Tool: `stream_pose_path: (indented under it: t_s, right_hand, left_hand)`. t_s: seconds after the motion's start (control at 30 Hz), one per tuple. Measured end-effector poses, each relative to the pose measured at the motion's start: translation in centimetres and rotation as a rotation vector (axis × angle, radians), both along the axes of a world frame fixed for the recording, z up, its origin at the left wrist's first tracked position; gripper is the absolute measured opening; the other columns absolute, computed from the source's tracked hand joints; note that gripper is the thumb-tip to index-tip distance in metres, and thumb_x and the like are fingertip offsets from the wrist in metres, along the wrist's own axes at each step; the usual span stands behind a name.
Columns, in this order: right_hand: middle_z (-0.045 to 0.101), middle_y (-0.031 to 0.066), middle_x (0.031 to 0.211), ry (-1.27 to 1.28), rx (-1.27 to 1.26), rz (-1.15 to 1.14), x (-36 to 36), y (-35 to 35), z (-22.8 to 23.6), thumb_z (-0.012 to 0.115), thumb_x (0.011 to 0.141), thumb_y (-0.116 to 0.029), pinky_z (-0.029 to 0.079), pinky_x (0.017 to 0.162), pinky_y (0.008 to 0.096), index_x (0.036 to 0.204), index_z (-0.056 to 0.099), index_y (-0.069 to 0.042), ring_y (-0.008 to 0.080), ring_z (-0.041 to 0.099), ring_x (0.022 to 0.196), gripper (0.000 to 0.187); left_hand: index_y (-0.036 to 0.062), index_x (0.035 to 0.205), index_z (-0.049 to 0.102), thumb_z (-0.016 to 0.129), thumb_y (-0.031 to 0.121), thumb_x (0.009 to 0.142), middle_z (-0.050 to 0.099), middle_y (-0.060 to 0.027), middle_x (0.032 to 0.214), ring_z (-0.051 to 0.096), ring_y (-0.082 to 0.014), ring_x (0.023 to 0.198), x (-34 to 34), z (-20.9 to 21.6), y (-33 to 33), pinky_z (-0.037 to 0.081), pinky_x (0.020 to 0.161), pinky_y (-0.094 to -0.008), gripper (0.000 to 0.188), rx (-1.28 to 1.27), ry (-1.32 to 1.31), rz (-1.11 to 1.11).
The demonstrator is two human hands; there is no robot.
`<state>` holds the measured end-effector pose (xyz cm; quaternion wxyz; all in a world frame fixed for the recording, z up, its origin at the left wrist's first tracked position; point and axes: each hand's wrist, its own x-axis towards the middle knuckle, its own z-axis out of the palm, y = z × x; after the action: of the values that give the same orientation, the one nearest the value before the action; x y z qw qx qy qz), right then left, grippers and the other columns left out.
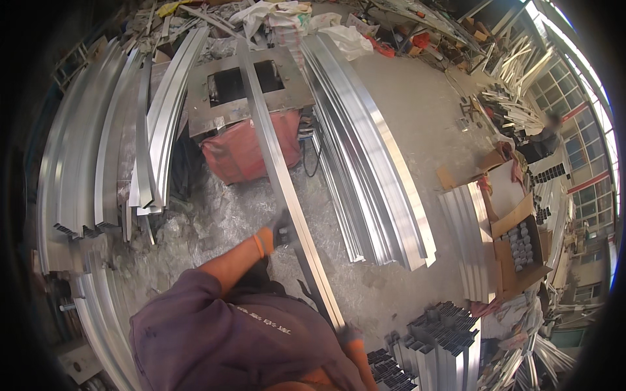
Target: The person repeatedly picks up long silver metal profiles from a pile on the floor and places them onto a growing stack. The person handles the profiles one at a time, lifting and positioning them carefully.
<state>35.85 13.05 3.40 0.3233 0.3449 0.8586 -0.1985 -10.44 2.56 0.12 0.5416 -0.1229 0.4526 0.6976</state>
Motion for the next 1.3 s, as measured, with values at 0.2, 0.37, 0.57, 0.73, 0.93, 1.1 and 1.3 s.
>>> stream_pose_path:
  t_s: [0.2,0.37,0.57,0.73,0.93,1.1,1.3]
  right_hand:
    - [0.067,0.0216,0.121,0.28,0.116,-0.121,-25.5,0.2,7.6,0.076,0.078,-0.05,0.05,0.099,0.0474,0.137,0.056,-0.008,0.0397,0.066,0.111,0.076]
    - [0.069,0.0216,0.116,0.345,0.183,-0.029,-40.0,2.0,8.1,0.075,0.078,-0.05,0.051,0.097,0.0477,0.131,0.058,-0.008,0.0395,0.067,0.108,0.07]
    - [0.072,0.0184,0.106,0.423,0.103,-0.085,-45.8,3.7,6.4,0.075,0.079,-0.05,0.052,0.095,0.048,0.122,0.06,-0.01,0.0397,0.069,0.102,0.06]
    - [0.069,0.0199,0.115,0.394,0.132,-0.11,-39.8,3.8,2.3,0.075,0.079,-0.051,0.051,0.096,0.0487,0.13,0.057,-0.011,0.0392,0.067,0.107,0.067]
    - [0.068,0.0211,0.122,0.21,0.106,-0.174,-24.0,2.3,-1.4,0.076,0.074,-0.057,0.048,0.102,0.0461,0.141,0.053,-0.007,0.0372,0.065,0.114,0.087]
    - [0.069,0.0207,0.122,0.134,0.057,-0.239,-9.2,-1.1,-1.9,0.073,0.079,-0.053,0.049,0.1,0.0486,0.144,0.05,-0.013,0.0382,0.065,0.115,0.081]
    - [0.067,0.0219,0.125,-0.065,-0.025,-0.318,5.6,-2.6,-3.4,0.067,0.085,-0.051,0.048,0.101,0.0492,0.148,0.046,-0.021,0.0397,0.065,0.116,0.073]
  left_hand:
    - [0.0074,0.134,0.059,0.075,0.056,0.083,0.069,-0.0159,0.111,0.067,-0.0299,0.1,-21.1,-1.5,8.2,0.053,0.088,-0.0417,0.073,-0.386,0.672,0.293]
    - [-0.0005,0.113,0.072,0.077,0.058,0.077,0.074,-0.0168,0.106,0.072,-0.0285,0.097,-37.1,0.4,10.0,0.055,0.085,-0.0401,0.069,-0.674,0.738,0.386]
    - [-0.0033,0.114,0.071,0.077,0.06,0.077,0.075,-0.0173,0.106,0.074,-0.0295,0.087,-41.0,7.1,11.4,0.058,0.08,-0.0374,0.073,-0.653,0.745,0.24]
    - [-0.0059,0.126,0.063,0.074,0.063,0.078,0.069,-0.0252,0.12,0.068,-0.0374,0.112,-34.4,7.9,11.2,0.052,0.096,-0.0416,0.084,-0.762,0.822,-0.024]
    - [-0.0053,0.129,0.06,0.075,0.06,0.079,0.069,-0.0232,0.121,0.066,-0.0377,0.113,-21.2,1.0,9.0,0.053,0.09,-0.0441,0.084,-0.635,0.819,-0.1]
    - [-0.005,0.136,0.054,0.081,0.054,0.078,0.07,-0.0177,0.116,0.068,-0.0309,0.103,-5.1,1.6,6.2,0.058,0.076,-0.0431,0.087,-0.515,0.56,-0.093]
    - [0.004,0.142,0.049,0.08,0.057,0.077,0.069,-0.0134,0.116,0.07,-0.0261,0.092,7.5,-0.5,2.7,0.058,0.068,-0.0436,0.089,-0.479,0.424,-0.308]
